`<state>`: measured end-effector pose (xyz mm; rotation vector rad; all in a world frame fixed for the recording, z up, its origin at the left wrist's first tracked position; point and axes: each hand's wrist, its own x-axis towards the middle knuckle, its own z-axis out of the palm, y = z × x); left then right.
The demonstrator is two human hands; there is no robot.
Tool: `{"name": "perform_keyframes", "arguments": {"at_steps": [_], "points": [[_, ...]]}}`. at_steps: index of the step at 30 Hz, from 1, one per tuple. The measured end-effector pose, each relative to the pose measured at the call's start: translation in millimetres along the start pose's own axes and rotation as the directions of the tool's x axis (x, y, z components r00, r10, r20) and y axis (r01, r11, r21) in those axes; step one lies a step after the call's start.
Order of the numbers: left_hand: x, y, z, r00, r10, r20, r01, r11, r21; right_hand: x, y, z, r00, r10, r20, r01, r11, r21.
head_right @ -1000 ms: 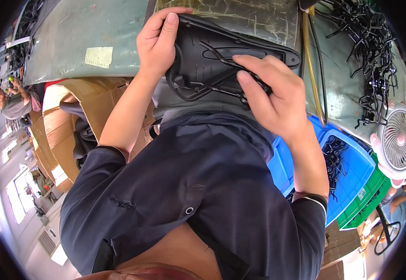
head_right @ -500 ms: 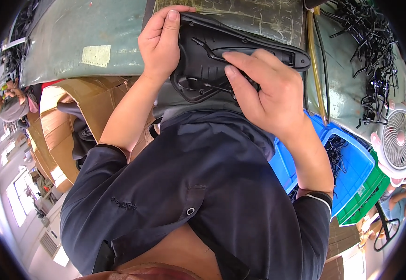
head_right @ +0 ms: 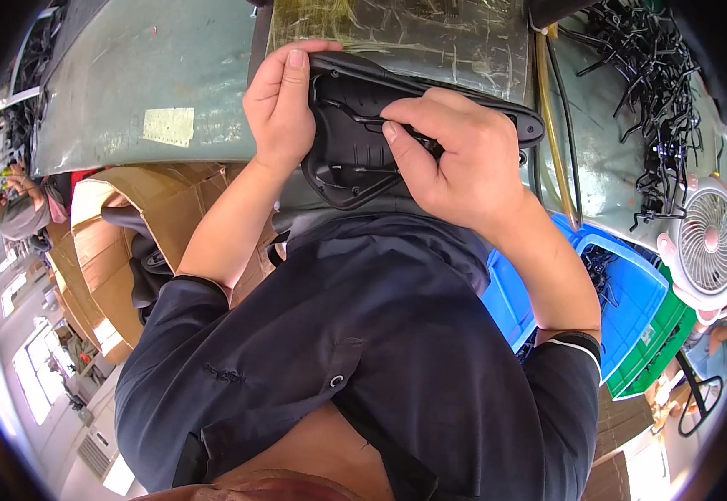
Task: The recorder is assembling bicycle seats by attaching metal rails and using an industrial press to secure components in a factory setting.
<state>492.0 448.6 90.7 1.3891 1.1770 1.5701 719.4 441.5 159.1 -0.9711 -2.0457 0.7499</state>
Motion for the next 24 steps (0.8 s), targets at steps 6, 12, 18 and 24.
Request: {"name": "perform_keyframes", "arguments": {"at_steps": [6, 12, 18, 24], "points": [[1, -2, 3, 0.999, 0.041, -0.007, -0.040, 0.997, 0.067, 6, -4, -4, 0.996, -0.089, 0.029, 0.090, 0.994, -0.056], [5, -3, 5, 0.994, 0.101, -0.048, -0.097, 0.992, 0.080, 8, 3, -6, 0.998, -0.012, 0.061, 0.012, 1.000, 0.009], [3, -3, 1, 0.997, 0.077, 0.008, -0.077, 0.992, 0.103, 6, 5, -3, 1.000, -0.024, 0.008, 0.024, 0.999, 0.040], [3, -2, 2, 0.996, 0.090, -0.008, -0.088, 0.985, 0.151, 10, 4, -3, 0.999, -0.034, 0.005, 0.034, 0.999, 0.011]]}}
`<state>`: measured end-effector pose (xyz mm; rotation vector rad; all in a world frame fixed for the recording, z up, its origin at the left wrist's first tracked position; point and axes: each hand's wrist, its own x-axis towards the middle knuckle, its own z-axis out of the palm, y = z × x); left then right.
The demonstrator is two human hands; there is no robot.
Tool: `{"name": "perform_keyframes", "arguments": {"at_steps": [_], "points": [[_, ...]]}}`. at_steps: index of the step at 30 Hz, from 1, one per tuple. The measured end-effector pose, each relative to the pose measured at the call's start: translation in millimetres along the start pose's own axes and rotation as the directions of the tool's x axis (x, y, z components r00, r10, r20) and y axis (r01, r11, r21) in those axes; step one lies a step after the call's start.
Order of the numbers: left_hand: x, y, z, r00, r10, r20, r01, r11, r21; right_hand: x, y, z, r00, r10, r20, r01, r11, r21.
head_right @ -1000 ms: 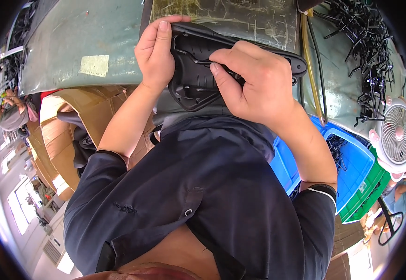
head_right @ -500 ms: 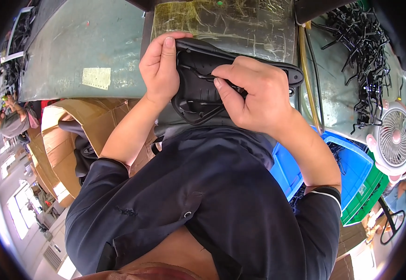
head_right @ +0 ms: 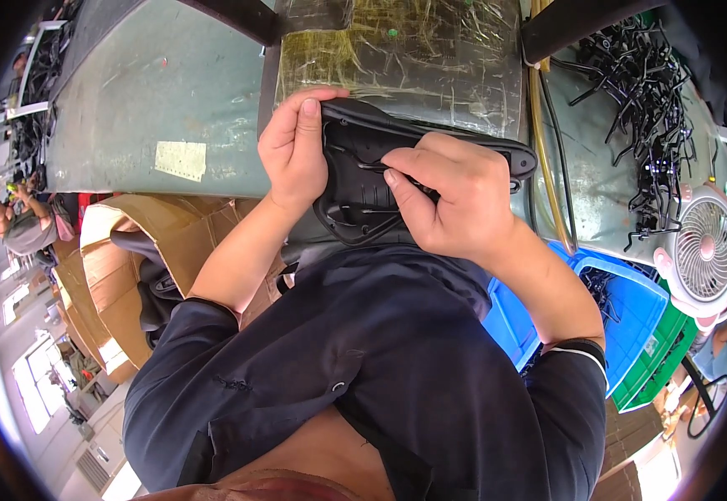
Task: The recorder is assembling bicycle seats by attaching metal rails and using an industrial press to secure components in a factory setting.
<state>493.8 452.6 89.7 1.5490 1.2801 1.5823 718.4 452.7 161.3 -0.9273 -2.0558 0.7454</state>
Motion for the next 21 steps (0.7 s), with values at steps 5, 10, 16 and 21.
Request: {"name": "perform_keyframes", "arguments": {"at_steps": [5, 10, 16, 21], "points": [[5, 4, 0, 0.999, 0.018, 0.027, -0.020, 0.998, 0.059, 13, 1, 1, 0.998, -0.064, 0.016, 0.065, 0.996, -0.059], [3, 4, 1, 1.000, 0.012, -0.008, -0.012, 0.999, 0.036, 20, 13, -1, 0.993, -0.106, 0.054, 0.111, 0.990, -0.085], [-5, 10, 5, 0.996, -0.083, -0.011, 0.084, 0.995, 0.052, 12, 12, -6, 0.990, -0.124, 0.073, 0.131, 0.986, -0.098], [-7, 18, 5, 0.999, -0.010, -0.033, 0.008, 0.999, -0.049, 3, 18, -3, 0.993, -0.115, 0.029, 0.117, 0.987, -0.110]]}}
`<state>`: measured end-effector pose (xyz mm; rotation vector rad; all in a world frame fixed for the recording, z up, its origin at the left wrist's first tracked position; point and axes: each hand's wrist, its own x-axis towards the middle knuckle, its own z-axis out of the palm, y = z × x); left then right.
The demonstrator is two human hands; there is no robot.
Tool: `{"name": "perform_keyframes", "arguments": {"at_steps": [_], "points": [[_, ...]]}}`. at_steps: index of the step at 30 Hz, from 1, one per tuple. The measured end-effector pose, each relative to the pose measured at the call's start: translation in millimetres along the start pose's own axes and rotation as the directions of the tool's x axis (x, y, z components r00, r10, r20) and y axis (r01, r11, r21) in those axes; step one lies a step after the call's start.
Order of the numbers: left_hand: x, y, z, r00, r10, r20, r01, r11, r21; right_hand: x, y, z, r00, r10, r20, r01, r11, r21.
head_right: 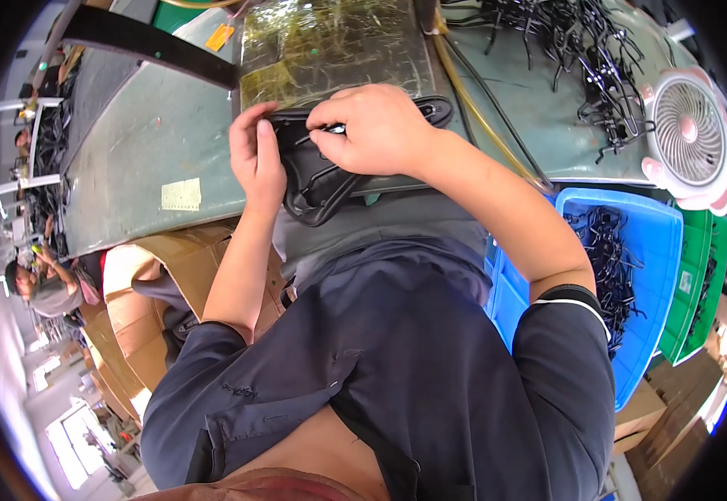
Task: The recorder is assembling bicycle seats by attaching metal rails and using an industrial press to secure components in a factory setting.
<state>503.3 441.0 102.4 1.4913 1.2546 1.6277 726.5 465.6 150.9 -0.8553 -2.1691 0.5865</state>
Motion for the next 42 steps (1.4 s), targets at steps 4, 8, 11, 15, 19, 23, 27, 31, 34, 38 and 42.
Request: {"name": "perform_keyframes", "arguments": {"at_steps": [4, 8, 11, 15, 19, 23, 27, 31, 34, 38, 42], "points": [[23, 28, -8, 0.715, 0.427, 0.553, -0.651, 0.696, 0.303, -7, 3, -4, 1.000, 0.011, -0.011, -0.011, 1.000, 0.012], [17, 31, -5, 0.768, 0.433, 0.473, -0.615, 0.707, 0.351, 3, -18, -29, 0.987, 0.141, -0.076, -0.144, 0.989, -0.042], [6, 38, 16, 0.866, 0.437, 0.244, -0.494, 0.669, 0.555, 8, -27, -38, 0.900, -0.010, -0.436, -0.148, 0.933, -0.328], [16, 35, 35, 0.946, 0.310, 0.097, -0.290, 0.670, 0.684, -7, -14, -14, 0.937, 0.232, -0.261, -0.305, 0.907, -0.289], [40, 27, 38, 0.945, 0.277, 0.171, -0.322, 0.712, 0.625, 10, 8, 3, 0.922, 0.149, -0.356, -0.267, 0.913, -0.310], [68, 10, 44, 0.905, 0.384, 0.184, -0.416, 0.707, 0.572, 38, 30, 21, 0.837, 0.027, -0.547, -0.257, 0.902, -0.348], [107, -6, 48, 0.834, 0.516, 0.196, -0.524, 0.628, 0.576, 68, 62, 28, 0.780, -0.082, -0.620, -0.202, 0.905, -0.374], [109, -16, 45, 0.841, 0.509, 0.186, -0.513, 0.638, 0.574, 71, 62, 30, 0.785, -0.043, -0.619, -0.239, 0.900, -0.365], [103, -15, 46, 0.839, 0.526, 0.140, -0.500, 0.644, 0.579, 64, 51, 30, 0.801, 0.113, -0.587, -0.321, 0.909, -0.264], [99, -5, 48, 0.865, 0.498, 0.063, -0.443, 0.698, 0.562, 60, 48, 31, 0.796, 0.018, -0.605, -0.253, 0.918, -0.306], [92, -10, 39, 0.914, 0.405, -0.019, -0.371, 0.853, 0.367, 56, 37, 22, 0.811, 0.109, -0.576, -0.265, 0.945, -0.194]]}}
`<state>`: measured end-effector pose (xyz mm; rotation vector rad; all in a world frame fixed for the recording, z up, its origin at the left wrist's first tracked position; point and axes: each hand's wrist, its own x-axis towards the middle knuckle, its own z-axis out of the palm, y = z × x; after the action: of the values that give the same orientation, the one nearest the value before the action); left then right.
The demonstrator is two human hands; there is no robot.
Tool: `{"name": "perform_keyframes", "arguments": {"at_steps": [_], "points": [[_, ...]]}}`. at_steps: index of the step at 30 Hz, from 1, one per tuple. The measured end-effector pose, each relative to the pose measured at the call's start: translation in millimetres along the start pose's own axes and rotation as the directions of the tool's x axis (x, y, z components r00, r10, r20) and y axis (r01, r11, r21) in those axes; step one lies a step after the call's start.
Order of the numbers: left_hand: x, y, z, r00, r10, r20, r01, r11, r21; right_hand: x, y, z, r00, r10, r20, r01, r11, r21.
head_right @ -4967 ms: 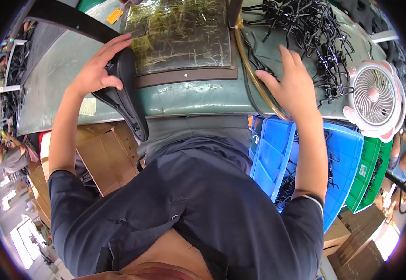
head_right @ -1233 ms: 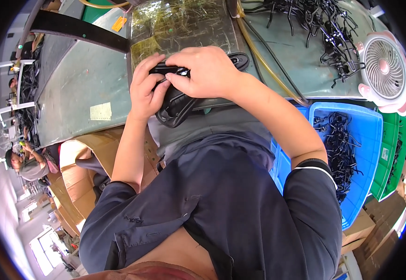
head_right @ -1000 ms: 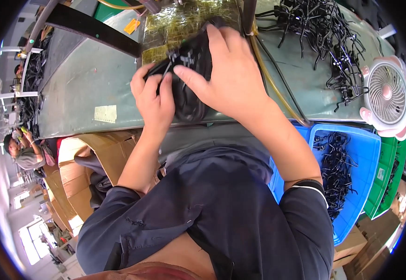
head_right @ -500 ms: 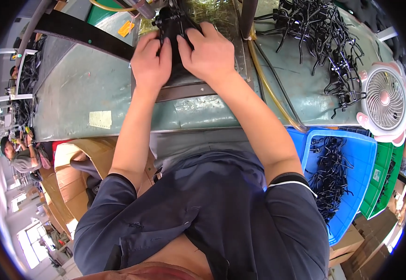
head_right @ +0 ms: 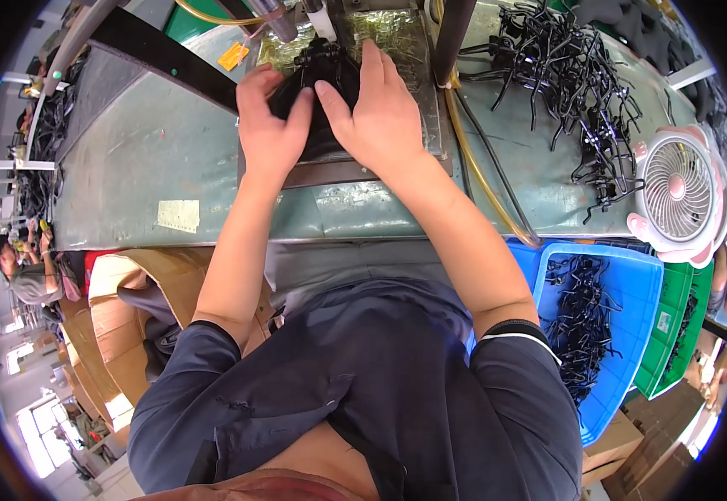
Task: The recorder is assembling bicycle seats by attaching metal rails and using an industrial press to secure components in a factory setting.
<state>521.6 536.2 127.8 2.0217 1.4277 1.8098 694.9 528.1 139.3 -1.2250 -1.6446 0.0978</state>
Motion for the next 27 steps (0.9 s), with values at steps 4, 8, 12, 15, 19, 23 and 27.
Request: {"name": "perform_keyframes", "arguments": {"at_steps": [4, 8, 12, 15, 19, 23, 27], "points": [[15, 19, -10, 0.919, -0.335, 0.209, 0.253, 0.906, 0.340, 8, 2, -24, 0.934, 0.250, 0.257, -0.304, 0.932, 0.197], [19, 27, -41, 0.779, -0.472, 0.413, 0.534, 0.845, -0.041, 3, 27, -80, 0.945, -0.117, 0.306, -0.039, 0.889, 0.457], [30, 92, -50, 0.322, -0.383, 0.866, 0.933, 0.287, -0.219, -32, 38, -118, 0.951, -0.204, 0.231, 0.183, 0.977, 0.110], [33, 113, -41, 0.396, -0.201, 0.896, 0.892, 0.316, -0.323, -70, 79, -127, 0.953, 0.274, 0.132, -0.303, 0.896, 0.324], [40, 105, -67, 0.360, -0.033, 0.932, 0.835, 0.458, -0.306, -46, 65, -167, 0.876, 0.482, -0.001, -0.443, 0.806, 0.392], [41, 97, -84, 0.202, -0.095, 0.975, 0.804, 0.585, -0.109, 75, 87, -196, 0.742, 0.667, 0.065, -0.630, 0.661, 0.407], [42, 93, -105, 0.269, -0.045, 0.962, 0.713, 0.681, -0.167, 181, 161, -203, 0.803, 0.595, -0.016, -0.435, 0.604, 0.668]]}}
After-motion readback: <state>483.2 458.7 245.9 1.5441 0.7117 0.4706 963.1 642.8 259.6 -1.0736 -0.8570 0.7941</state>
